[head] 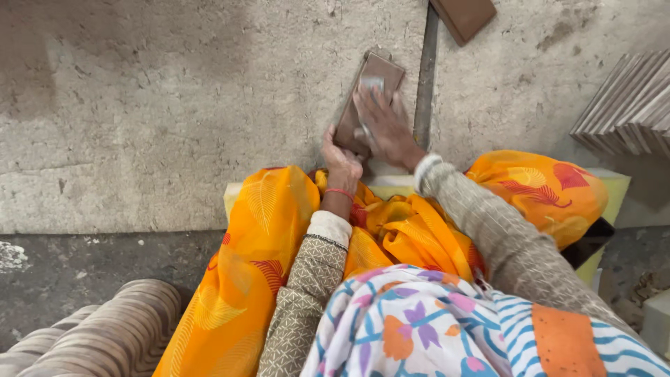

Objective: The person sits on a low foam block and repeatedly sands the edges and faces of small rectangular tiles using a sanding block. They pick up tiles from the floor, sand them, and place them back down or into a nearby stack.

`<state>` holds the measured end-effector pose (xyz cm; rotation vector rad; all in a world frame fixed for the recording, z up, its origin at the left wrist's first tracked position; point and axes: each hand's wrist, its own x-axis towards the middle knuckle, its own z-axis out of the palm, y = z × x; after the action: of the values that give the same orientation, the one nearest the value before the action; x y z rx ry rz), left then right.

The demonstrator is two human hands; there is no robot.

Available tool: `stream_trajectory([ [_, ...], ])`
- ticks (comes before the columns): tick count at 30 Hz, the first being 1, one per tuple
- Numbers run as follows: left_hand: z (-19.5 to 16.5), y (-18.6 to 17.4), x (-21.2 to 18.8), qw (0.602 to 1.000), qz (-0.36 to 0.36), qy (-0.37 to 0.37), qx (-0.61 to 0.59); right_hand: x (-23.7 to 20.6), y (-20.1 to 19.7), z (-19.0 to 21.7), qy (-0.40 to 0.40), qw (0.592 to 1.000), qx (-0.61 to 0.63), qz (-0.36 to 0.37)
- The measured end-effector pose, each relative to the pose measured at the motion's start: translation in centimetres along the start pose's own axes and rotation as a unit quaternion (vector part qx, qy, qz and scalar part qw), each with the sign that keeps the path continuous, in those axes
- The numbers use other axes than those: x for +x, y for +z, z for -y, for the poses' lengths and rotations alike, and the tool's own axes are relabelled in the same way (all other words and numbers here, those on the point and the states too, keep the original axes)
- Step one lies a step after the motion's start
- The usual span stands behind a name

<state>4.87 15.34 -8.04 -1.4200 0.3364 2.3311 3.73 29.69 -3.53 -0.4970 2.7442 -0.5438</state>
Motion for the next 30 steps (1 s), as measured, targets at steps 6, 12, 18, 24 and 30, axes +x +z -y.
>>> stream_trajectory([
  [6,-0.3,-0.5,-0.8,0.999,0.012,-0.031,-0.008,6.0,-2.1,1.3,0.111,0.993,-0.015,-0.044],
  [12,-0.4,-0.2,-0.6,0.991,0.125,-0.042,0.011,-2.4,-1.9,3.2,-0.088,0.993,0.018,0.082],
  [18,-0.4,1.2,-1.2,0.993,0.105,-0.041,0.031,5.3,-3.4,0.0,-0.001,0.996,-0.068,-0.053],
  [24,-1.7,0.7,-0.8,0.968,0.240,0.076,0.009,3.8,-2.7,1.7,-0.027,1.000,0.005,0.002],
  [30,-1.5,1.6,0.5,0.995,0.091,0.037,0.017,-0.1,-1.2,2.3,-0.131,0.988,-0.013,0.081],
])
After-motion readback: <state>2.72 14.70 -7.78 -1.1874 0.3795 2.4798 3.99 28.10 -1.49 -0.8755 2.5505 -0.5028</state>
